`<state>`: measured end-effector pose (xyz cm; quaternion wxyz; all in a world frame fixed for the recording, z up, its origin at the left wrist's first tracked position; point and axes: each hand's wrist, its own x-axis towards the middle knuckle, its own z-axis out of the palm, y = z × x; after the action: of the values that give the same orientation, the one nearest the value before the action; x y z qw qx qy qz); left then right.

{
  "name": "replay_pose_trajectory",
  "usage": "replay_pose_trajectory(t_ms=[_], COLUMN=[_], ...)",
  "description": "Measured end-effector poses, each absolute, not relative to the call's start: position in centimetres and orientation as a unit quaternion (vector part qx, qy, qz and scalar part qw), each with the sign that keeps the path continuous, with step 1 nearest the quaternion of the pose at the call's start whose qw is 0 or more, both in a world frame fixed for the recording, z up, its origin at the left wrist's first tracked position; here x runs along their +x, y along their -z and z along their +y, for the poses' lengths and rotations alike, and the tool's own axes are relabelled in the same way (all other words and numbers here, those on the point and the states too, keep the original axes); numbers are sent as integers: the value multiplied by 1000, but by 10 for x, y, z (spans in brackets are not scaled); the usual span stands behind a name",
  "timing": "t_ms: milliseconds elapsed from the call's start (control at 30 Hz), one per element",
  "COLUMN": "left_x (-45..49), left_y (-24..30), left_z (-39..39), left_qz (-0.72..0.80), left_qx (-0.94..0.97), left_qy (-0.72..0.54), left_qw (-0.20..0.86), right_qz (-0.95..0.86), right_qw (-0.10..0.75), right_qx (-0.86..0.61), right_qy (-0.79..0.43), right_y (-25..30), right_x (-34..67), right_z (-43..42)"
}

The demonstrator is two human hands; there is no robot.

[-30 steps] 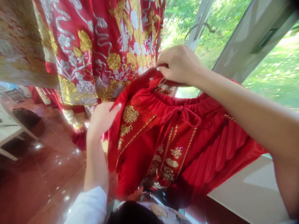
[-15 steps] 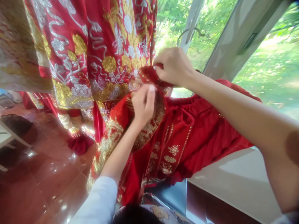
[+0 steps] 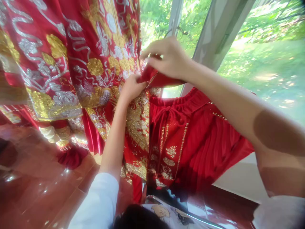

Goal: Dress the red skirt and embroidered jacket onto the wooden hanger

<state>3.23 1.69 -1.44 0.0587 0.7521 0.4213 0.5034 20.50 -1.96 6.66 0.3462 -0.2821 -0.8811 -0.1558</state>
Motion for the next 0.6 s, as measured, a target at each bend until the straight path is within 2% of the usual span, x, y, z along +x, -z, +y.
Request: replay_pose_trajectory(t_ms=[67, 133, 167, 233, 333, 433, 533, 600], left_x=[29, 28, 27, 26, 24, 23, 23, 24], left_y=[15, 13, 10, 4, -5, -9, -10, -10], left_z=[19, 21, 22, 25, 32, 42, 53, 57], left_qz=[422, 406, 390, 361, 338, 353, 385, 413], left_qx=[757, 772, 785, 815, 846, 848, 837, 824], left_qy=[-491, -471, -456, -413, -336, -303, -293, -289], left_qw=[93, 131, 151, 189, 241, 253, 255, 258], right_qz=[-818, -765, -761, -782, -809, -811, -792, -788], right_qw=[454, 487, 455, 326, 180, 151, 141, 164], right_qx=[-305, -396, -449, -529, -553, -530, -538, -535], right_qy=[179, 146, 113, 36, -82, -196, -252, -255], right_y=[-73, -75, -73, -67, -56, -53, -52, -51], right_x=[229, 255, 266, 279, 278, 270, 268, 268], right_z=[-25, -23, -19, -8, 2, 1, -1, 4])
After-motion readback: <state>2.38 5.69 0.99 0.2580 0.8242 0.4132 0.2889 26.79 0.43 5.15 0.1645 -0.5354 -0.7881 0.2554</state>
